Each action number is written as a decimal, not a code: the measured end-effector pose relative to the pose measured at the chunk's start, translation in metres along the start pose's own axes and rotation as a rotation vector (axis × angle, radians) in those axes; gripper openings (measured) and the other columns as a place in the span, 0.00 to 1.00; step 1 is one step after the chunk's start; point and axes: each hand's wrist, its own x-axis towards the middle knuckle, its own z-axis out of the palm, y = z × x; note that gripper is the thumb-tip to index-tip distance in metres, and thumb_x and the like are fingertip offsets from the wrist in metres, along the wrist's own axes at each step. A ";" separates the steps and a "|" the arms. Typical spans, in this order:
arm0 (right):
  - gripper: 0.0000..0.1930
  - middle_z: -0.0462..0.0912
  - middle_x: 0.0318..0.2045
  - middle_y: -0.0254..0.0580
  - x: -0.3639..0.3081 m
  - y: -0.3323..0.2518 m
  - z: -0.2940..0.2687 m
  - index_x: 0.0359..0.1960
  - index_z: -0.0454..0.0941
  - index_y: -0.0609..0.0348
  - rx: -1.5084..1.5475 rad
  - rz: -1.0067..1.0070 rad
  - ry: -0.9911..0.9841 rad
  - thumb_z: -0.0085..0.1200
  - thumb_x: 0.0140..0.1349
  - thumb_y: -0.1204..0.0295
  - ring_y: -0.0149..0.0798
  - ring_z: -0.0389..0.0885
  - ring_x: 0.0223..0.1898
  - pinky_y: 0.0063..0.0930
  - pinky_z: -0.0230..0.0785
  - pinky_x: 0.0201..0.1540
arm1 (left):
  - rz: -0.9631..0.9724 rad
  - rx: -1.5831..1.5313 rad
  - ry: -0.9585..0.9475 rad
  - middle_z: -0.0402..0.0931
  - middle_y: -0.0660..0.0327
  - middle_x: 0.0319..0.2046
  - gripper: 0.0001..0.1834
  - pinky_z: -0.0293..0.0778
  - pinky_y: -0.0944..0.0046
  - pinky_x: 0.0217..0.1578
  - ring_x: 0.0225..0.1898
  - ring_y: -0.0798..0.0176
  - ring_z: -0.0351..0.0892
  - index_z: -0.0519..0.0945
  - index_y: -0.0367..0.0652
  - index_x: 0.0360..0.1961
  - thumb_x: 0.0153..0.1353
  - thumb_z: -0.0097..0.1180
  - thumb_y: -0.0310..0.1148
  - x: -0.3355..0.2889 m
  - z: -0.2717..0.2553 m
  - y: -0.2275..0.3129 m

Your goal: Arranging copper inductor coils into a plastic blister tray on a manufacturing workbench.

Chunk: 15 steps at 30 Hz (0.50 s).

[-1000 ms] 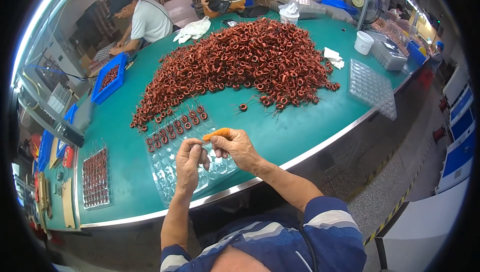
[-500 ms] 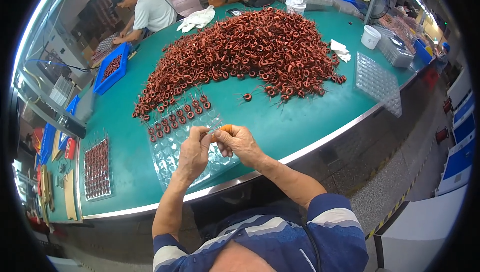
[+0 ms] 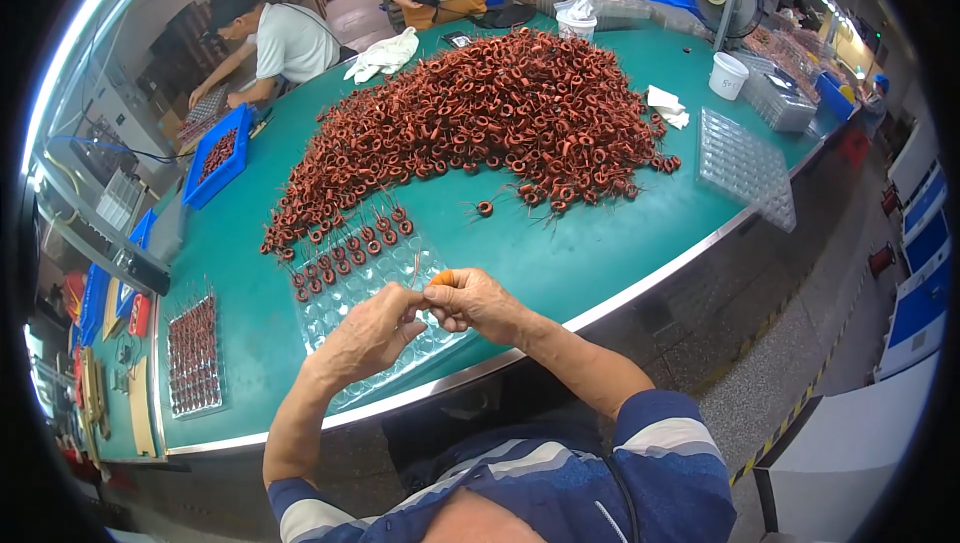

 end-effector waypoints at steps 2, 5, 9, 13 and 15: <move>0.12 0.76 0.22 0.32 0.000 0.001 -0.004 0.34 0.78 0.60 -0.018 0.016 0.002 0.58 0.64 0.62 0.24 0.72 0.20 0.14 0.61 0.21 | 0.036 0.053 -0.021 0.71 0.52 0.32 0.13 0.73 0.53 0.36 0.35 0.47 0.76 0.70 0.38 0.42 0.59 0.58 0.28 0.001 0.001 -0.004; 0.11 0.75 0.21 0.32 0.000 0.003 -0.004 0.32 0.77 0.60 -0.063 0.039 -0.008 0.59 0.63 0.64 0.24 0.71 0.20 0.16 0.61 0.21 | 0.127 0.178 -0.038 0.71 0.53 0.32 0.14 0.72 0.53 0.35 0.34 0.48 0.75 0.70 0.39 0.41 0.57 0.60 0.29 -0.004 0.001 -0.006; 0.10 0.73 0.17 0.31 0.001 0.003 -0.005 0.30 0.77 0.60 -0.205 0.015 -0.023 0.61 0.60 0.66 0.24 0.70 0.19 0.18 0.61 0.21 | 0.177 0.350 0.006 0.70 0.54 0.31 0.13 0.72 0.54 0.35 0.33 0.49 0.75 0.70 0.40 0.39 0.56 0.60 0.30 -0.011 0.010 -0.001; 0.11 0.74 0.16 0.31 -0.003 -0.002 0.007 0.29 0.79 0.62 -0.242 -0.017 -0.004 0.60 0.59 0.66 0.23 0.70 0.19 0.19 0.61 0.21 | 0.091 0.320 0.040 0.69 0.52 0.31 0.12 0.73 0.53 0.36 0.34 0.49 0.75 0.68 0.38 0.38 0.59 0.57 0.31 -0.016 0.020 -0.004; 0.11 0.76 0.17 0.31 -0.009 -0.005 0.021 0.29 0.80 0.64 -0.594 -0.266 0.211 0.60 0.59 0.66 0.21 0.70 0.20 0.19 0.61 0.21 | -0.028 0.159 0.150 0.70 0.51 0.31 0.13 0.73 0.52 0.35 0.34 0.49 0.76 0.68 0.38 0.38 0.58 0.59 0.31 -0.014 0.025 -0.008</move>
